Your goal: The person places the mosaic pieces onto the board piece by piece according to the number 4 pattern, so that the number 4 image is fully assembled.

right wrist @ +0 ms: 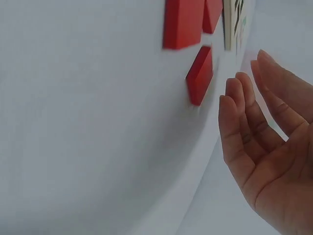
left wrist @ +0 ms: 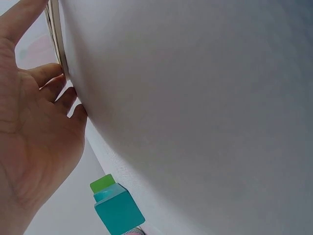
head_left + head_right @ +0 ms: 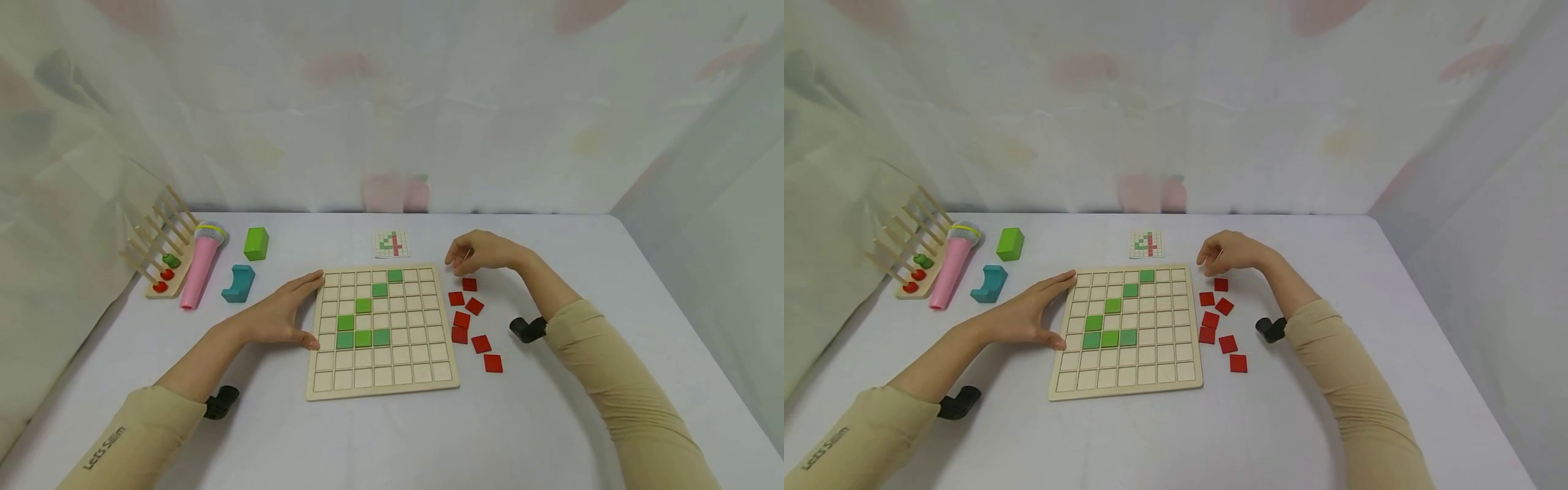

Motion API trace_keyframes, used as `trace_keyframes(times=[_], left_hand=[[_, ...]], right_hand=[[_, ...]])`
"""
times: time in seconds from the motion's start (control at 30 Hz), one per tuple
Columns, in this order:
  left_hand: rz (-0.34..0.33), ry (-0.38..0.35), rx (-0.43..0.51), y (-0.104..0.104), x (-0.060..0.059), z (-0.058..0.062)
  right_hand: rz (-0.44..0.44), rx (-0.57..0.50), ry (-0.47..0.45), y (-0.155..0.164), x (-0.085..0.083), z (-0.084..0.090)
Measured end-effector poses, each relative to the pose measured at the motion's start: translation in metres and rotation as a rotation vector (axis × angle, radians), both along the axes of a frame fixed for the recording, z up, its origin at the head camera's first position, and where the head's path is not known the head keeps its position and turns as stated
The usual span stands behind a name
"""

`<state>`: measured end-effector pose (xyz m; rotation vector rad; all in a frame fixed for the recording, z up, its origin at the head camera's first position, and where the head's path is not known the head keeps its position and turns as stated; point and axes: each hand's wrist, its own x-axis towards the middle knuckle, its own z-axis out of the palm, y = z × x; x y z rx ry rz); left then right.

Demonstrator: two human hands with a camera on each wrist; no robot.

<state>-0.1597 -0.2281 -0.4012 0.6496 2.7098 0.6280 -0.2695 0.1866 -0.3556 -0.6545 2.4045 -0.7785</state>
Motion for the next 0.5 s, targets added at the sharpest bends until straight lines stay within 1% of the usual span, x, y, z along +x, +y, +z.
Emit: trace_keyframes(times=[0.23, 0.5], left_hand=[[-0.002, -0.005, 0.005, 0.000, -0.001, -0.001], [-0.008, 0.000, 0.002, -0.001, -0.001, -0.001]], right_hand=[[0.016, 0.025, -0.055, 0.019, -0.006, -0.004], [0.076, -0.041, -0.145, 0.031, -0.008, -0.005]])
